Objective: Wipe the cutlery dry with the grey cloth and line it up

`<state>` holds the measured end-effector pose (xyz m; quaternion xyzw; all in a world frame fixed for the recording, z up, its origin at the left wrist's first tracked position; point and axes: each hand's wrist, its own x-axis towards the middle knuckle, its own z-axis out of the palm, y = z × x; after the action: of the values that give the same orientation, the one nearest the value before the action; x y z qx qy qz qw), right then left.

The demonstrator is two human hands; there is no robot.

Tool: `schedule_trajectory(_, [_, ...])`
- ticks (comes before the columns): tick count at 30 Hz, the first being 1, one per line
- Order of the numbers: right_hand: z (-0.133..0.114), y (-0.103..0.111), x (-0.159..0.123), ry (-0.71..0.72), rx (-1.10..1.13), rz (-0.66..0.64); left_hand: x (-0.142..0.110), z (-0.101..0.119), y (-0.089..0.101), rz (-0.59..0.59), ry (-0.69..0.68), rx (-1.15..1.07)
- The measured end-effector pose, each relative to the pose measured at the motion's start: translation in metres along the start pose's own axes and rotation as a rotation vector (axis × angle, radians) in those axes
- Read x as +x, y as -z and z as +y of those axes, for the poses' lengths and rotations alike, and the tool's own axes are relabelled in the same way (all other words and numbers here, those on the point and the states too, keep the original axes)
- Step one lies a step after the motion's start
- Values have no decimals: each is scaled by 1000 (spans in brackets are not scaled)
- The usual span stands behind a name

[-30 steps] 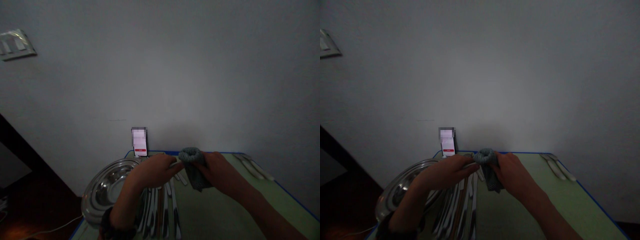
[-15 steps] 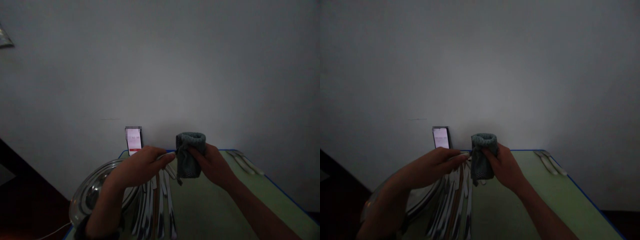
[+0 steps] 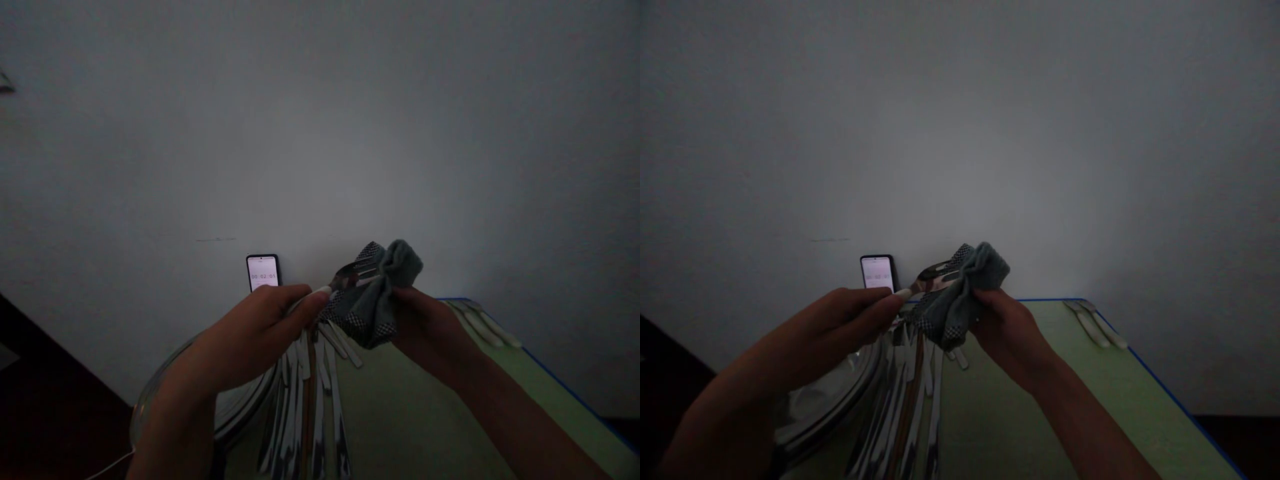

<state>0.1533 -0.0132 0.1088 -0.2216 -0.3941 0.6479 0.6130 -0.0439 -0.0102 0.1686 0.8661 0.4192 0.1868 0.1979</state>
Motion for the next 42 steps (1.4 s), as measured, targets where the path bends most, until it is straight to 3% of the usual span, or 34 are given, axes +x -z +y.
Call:
schedule_trajectory(10, [14,2,11,-150,221,239,16,7,-14,56,58,183])
schedule_trajectory(17, [13,-3,1,-5,232,187,24,21,-43,84,51,317])
schedule_trajectory(24, [22,3,6,204,99,246,25,21,-56,-124,-28,105])
schedule_trajectory(29, [25,16,10,291,-68,289,31,19,-58,-154,-85,16])
schedule_trajectory(37, [41,28,18,251,-125,409,42,9,-61,-192,-63,18])
schedule_trajectory(42, [51,38,22,208,-111,414,48,2,-75,-153,-1,25])
